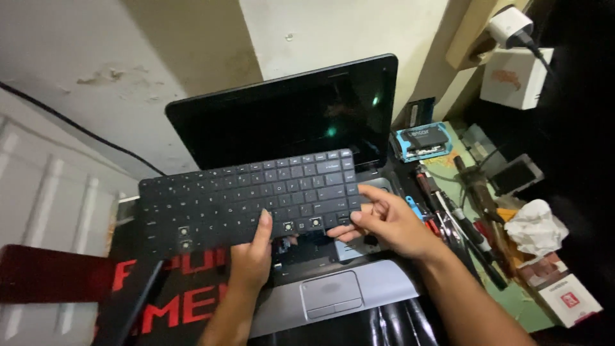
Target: Removing individual keys from a laptop keyboard using a toothbrush as a prying tool.
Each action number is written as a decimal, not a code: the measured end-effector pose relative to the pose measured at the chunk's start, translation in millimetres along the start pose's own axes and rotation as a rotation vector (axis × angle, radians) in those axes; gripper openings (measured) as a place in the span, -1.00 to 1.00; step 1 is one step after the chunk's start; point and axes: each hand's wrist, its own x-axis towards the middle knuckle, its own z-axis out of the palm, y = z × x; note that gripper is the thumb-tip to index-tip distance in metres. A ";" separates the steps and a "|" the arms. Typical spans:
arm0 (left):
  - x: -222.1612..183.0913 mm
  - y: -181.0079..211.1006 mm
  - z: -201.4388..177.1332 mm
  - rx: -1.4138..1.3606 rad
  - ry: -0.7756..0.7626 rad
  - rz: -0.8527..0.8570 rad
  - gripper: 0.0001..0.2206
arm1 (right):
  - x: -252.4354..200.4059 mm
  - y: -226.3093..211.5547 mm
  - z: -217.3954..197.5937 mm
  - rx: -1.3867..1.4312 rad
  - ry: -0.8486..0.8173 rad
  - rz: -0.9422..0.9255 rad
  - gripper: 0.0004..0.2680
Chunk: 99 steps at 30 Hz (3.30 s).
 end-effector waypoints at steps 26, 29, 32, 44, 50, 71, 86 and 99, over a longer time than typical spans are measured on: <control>0.9 -11.1 2.0 -0.105 -0.280 -0.278 -0.60 | 11.3 33.0 -24.0 0.200 -0.075 -0.070 -0.59; 2.6 -16.2 3.8 -0.185 -0.272 -0.222 -0.65 | 11.0 45.7 -36.5 0.225 -0.054 -0.064 -0.68; 2.6 -18.6 3.0 -0.176 -0.283 -0.232 -0.65 | 11.1 43.5 -31.3 0.237 -0.047 -0.073 -0.69; 2.4 -1.4 2.6 -0.027 -0.266 -0.396 -0.54 | 11.6 45.4 -34.5 0.203 -0.015 -0.054 -0.62; 2.5 -16.4 2.0 -0.113 -0.262 -0.317 -0.62 | 11.0 34.4 -22.8 0.199 -0.026 -0.037 -0.58; -2.7 7.4 -1.8 0.071 -0.308 -0.378 -0.43 | 9.2 20.9 -5.5 0.164 -0.067 -0.131 -0.63; -4.3 24.8 2.5 -0.034 -0.121 -0.588 -0.44 | -27.7 -31.2 -63.1 -0.998 0.977 -0.236 -0.94; -3.5 49.5 2.0 0.117 -0.151 -0.726 -0.42 | -7.7 -47.3 -27.7 -1.298 0.567 0.750 -0.75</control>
